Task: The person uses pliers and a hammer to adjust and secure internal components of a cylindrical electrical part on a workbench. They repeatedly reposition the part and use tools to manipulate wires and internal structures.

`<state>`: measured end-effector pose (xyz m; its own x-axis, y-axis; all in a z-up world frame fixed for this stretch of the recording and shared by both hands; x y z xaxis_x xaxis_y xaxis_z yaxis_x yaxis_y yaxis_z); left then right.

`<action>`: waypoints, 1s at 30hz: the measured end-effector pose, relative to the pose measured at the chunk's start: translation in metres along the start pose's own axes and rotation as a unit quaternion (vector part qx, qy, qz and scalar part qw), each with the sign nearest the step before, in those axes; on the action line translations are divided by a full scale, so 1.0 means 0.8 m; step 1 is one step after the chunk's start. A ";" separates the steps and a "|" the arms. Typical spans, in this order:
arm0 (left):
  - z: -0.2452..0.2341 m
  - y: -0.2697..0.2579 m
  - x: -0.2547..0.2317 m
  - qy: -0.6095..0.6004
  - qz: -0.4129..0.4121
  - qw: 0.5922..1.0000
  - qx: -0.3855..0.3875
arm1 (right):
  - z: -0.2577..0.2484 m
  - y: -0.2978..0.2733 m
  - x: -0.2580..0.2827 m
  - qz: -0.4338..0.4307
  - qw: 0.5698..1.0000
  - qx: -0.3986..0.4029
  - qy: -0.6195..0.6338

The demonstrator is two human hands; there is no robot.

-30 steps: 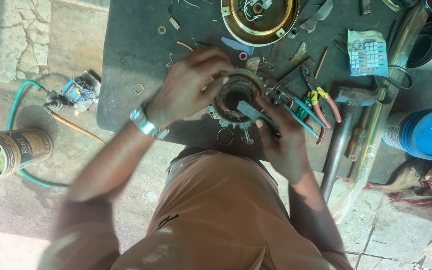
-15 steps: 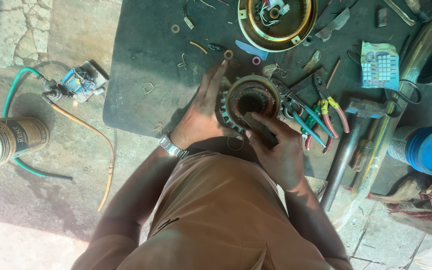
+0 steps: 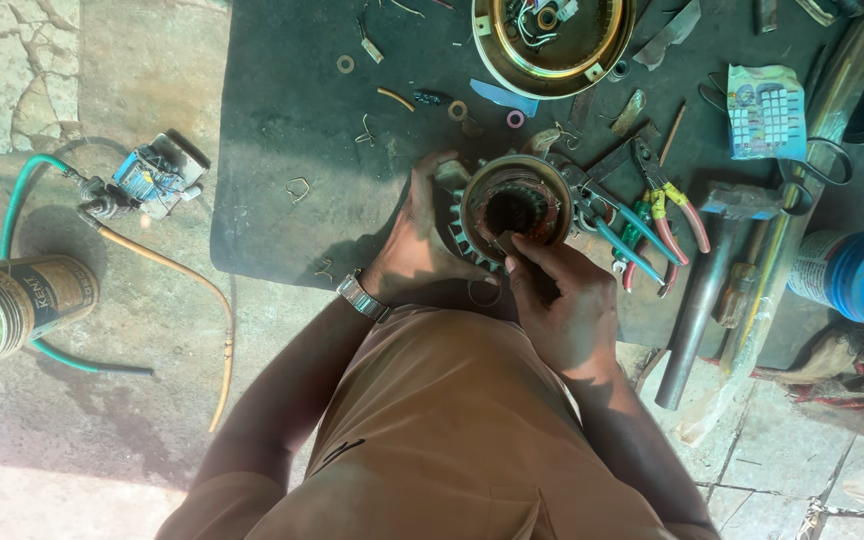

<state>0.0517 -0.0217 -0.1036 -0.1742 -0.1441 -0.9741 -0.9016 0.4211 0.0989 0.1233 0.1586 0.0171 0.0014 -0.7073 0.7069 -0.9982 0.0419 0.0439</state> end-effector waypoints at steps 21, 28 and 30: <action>0.048 -0.017 -0.014 0.064 -0.054 0.986 -0.143 | 0.018 -0.017 -0.014 -0.023 0.990 -0.110 -0.083; 0.057 -0.021 -0.025 0.083 -0.049 0.981 -0.167 | -0.004 -0.017 -0.014 -0.016 0.997 -0.069 -0.034; 0.051 -0.022 -0.024 0.102 -0.017 0.980 -0.169 | -0.007 -0.015 -0.013 0.008 0.998 -0.051 -0.037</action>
<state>0.0869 0.0102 -0.0949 -0.1863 -0.3428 -0.9207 -0.9819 0.0973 0.1625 0.1353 0.1699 0.0133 -0.0232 -0.7553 0.6550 -0.9868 0.1224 0.1062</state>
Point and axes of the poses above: each hand's wrist, its own y-axis towards the middle knuckle, its own z-axis out of the palm, x = y × z, the point moved 1 cm from there along y, towards the middle knuckle, and after that the axes turned 2 degrees about -z, right-handed, at the moved point
